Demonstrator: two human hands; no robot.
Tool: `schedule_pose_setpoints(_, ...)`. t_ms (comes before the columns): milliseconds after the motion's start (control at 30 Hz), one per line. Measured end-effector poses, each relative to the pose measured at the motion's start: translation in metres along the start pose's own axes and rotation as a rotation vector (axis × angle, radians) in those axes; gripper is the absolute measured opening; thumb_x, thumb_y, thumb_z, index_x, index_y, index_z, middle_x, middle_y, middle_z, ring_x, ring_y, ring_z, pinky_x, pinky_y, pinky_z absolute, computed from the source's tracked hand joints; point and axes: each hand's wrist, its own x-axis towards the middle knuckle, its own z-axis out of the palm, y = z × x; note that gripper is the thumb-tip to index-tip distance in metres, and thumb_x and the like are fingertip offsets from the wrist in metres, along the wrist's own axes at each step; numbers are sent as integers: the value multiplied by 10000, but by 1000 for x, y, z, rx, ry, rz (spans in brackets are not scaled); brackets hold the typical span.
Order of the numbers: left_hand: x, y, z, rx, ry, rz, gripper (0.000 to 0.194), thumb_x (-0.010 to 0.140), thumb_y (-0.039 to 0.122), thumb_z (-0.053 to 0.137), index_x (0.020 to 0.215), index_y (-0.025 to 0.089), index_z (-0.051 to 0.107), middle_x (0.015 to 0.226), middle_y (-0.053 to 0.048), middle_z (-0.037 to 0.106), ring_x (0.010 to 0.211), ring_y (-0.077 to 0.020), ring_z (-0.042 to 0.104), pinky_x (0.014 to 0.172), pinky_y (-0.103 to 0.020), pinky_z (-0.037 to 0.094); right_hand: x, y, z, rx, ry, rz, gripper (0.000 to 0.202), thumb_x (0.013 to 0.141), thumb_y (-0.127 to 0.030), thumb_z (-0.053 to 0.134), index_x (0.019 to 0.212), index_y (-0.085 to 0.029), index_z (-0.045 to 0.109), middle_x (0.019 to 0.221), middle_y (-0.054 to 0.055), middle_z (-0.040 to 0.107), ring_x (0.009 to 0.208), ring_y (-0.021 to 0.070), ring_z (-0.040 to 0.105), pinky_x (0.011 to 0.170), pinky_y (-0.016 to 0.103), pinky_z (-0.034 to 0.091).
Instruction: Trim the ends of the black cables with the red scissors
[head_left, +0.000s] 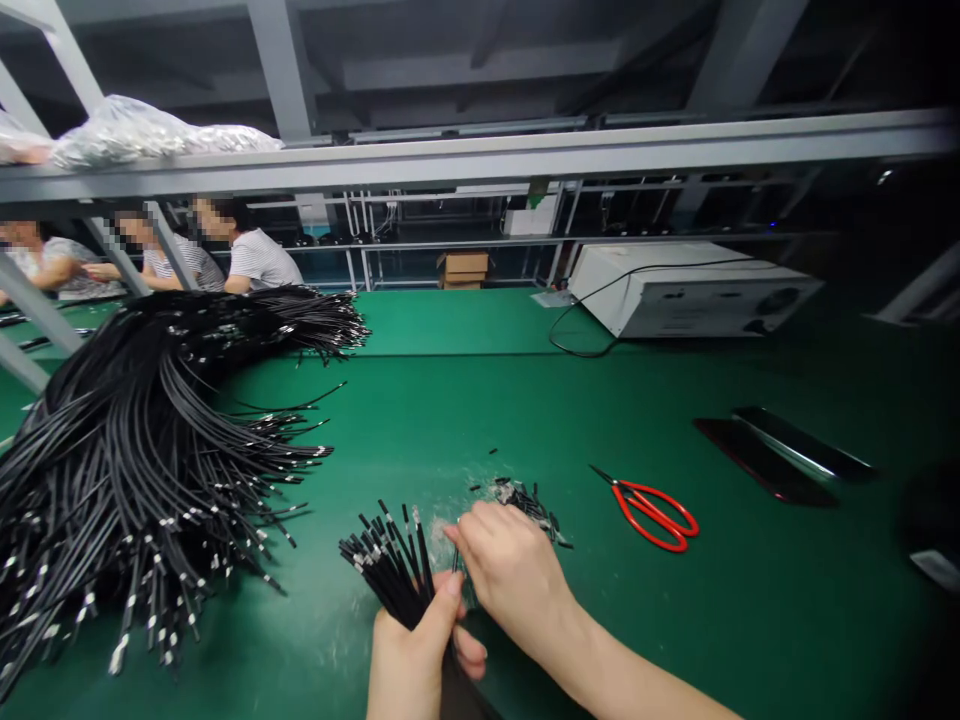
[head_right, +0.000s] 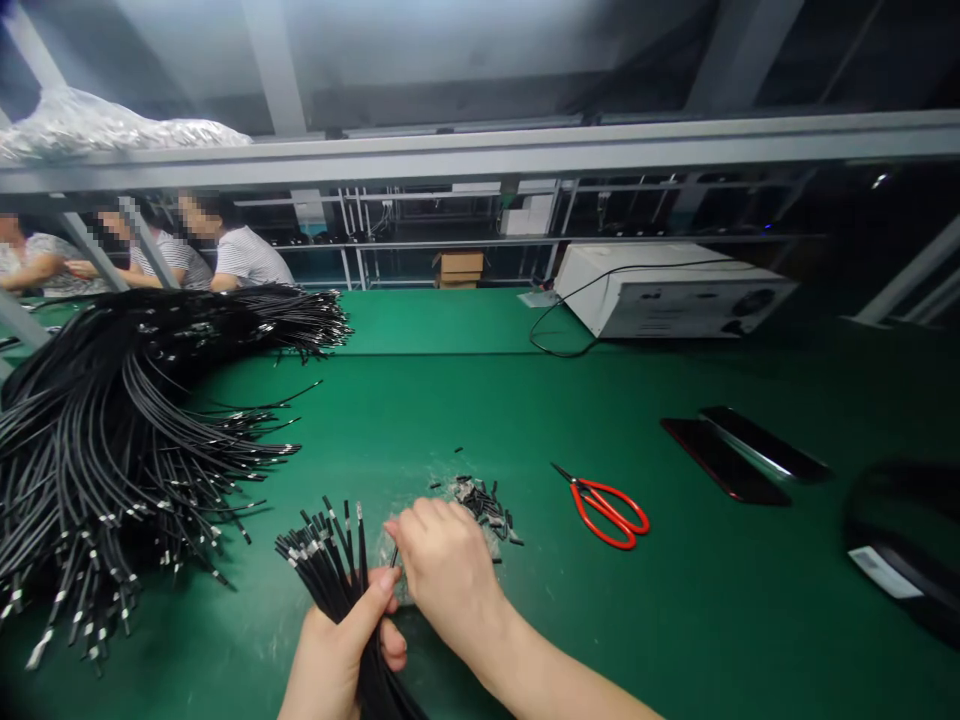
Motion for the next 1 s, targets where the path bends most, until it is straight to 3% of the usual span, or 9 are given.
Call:
schedule_pose_setpoints(133, 1, -5, 1, 19, 30, -7, 530, 497, 579, 733, 647, 83, 621, 321, -34, 524, 256, -139, 459, 301, -210, 365, 1, 16, -7, -238, 40, -423, 254, 878, -163, 416, 638, -160, 500, 610, 16, 464, 596, 140, 396, 578, 304, 238)
schedule_pose_setpoints(233, 2, -6, 0, 42, 42, -16, 574, 488, 590, 731, 706, 67, 642, 307, -26, 507, 241, -137, 443, 287, -206, 343, -1, 29, -20, -198, 9, -513, 241, 881, -165, 433, 654, -157, 514, 625, 13, 493, 601, 127, 417, 585, 295, 270)
schedule_pose_setpoints(300, 1, -6, 0, 45, 47, -3, 585, 495, 586, 730, 746, 65, 646, 324, -22, 516, 241, -138, 444, 281, -207, 335, -6, 33, -30, -69, -8, -417, 209, 887, -171, 425, 714, -157, 540, 676, 22, 534, 646, 126, 456, 619, 287, 310)
schedule_pose_setpoints(467, -6, -7, 0, 92, 24, -2, 519, 533, 550, 728, 739, 82, 640, 334, -25, 531, 247, -134, 444, 288, -207, 341, -20, 13, -40, 447, -137, 298, 245, 920, -300, 368, 795, -174, 536, 753, 13, 560, 680, 114, 505, 616, 228, 379)
schedule_pose_setpoints(533, -10, -8, 1, 106, -10, -13, 496, 547, 550, 720, 715, 91, 640, 303, -24, 511, 245, -137, 440, 294, -211, 353, -25, 2, -33, 516, -154, 379, 210, 901, -329, 410, 827, -177, 534, 762, 6, 564, 672, 112, 508, 604, 218, 382)
schedule_pose_setpoints(600, -13, -8, 1, 122, -35, -18, 491, 544, 554, 719, 698, 96, 636, 291, -24, 501, 241, -137, 435, 290, -209, 348, -28, -6, -24, 394, -72, 311, 192, 897, -285, 412, 795, -169, 526, 743, 15, 552, 676, 125, 488, 626, 242, 364)
schedule_pose_setpoints(667, -14, -8, -1, 139, -30, -31, 507, 517, 556, 735, 698, 95, 630, 298, -25, 505, 247, -133, 439, 291, -204, 344, -30, -8, -17, 170, -18, 141, 227, 896, -208, 368, 716, -165, 499, 706, 29, 522, 671, 144, 448, 636, 282, 326)
schedule_pose_setpoints(800, -16, -5, -6, 146, 9, -55, 627, 450, 564, 764, 834, 87, 629, 353, -6, 535, 276, -145, 475, 303, -215, 380, -29, -4, -20, -84, -115, -257, 196, 870, -174, 375, 716, -159, 496, 706, 39, 496, 657, 157, 390, 609, 307, 274)
schedule_pose_setpoints(1000, -17, -4, -10, 250, -40, -38, 510, 499, 577, 734, 655, 104, 626, 358, -36, 545, 309, -152, 506, 337, -225, 414, -35, 2, -35, -98, -96, -336, 201, 886, -197, 369, 797, -140, 540, 709, 42, 493, 659, 152, 375, 613, 313, 271)
